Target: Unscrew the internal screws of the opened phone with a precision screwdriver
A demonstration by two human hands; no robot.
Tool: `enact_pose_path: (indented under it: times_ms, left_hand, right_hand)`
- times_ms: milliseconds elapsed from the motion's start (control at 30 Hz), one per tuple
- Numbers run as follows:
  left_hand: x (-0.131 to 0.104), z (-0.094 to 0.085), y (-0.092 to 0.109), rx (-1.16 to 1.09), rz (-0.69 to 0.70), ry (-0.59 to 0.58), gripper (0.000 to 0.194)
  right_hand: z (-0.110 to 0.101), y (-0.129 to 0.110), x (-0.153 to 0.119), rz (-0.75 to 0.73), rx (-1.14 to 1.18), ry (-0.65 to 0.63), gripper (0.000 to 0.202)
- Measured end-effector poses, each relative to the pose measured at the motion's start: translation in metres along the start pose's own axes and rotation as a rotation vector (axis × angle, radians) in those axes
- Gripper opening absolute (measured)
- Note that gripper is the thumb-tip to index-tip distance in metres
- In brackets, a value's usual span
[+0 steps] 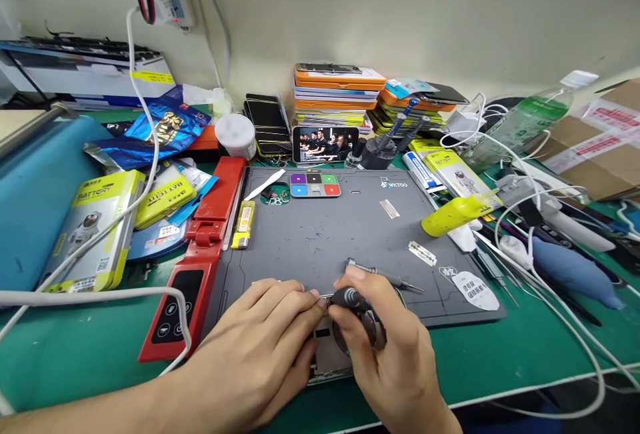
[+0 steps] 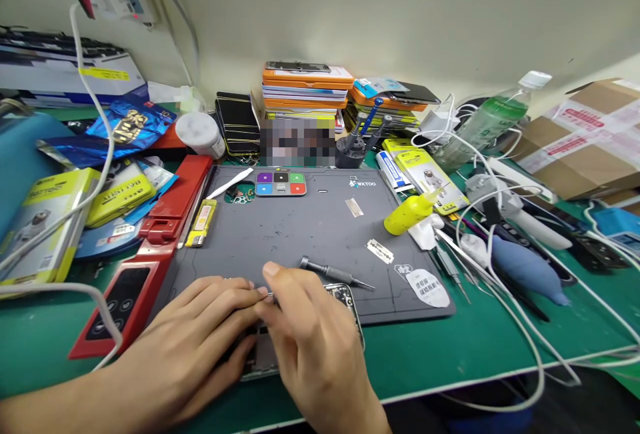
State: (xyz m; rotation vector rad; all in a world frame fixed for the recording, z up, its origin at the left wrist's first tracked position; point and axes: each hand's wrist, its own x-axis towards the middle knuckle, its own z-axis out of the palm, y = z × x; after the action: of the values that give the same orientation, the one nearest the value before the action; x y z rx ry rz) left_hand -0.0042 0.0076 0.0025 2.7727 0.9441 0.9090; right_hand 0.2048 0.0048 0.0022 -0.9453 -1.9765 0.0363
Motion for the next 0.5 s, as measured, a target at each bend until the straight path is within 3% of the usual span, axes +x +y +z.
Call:
enact_pose_path:
  times_ms: [233,500]
  left_hand:
    - [0.0009,-0.0017,-0.0006,-0.003,0.014,0.003,0.027]
    - [0.0056,-0.0043,-0.0035,0.033,0.012,0.005,0.027]
  right_hand:
    - [-0.0023,-0.0012,0.0037,0.009,0.098,-0.042,0.07]
    - [-0.0015,-0.0018,0.0027,0.01,0.026,0.0,0.072]
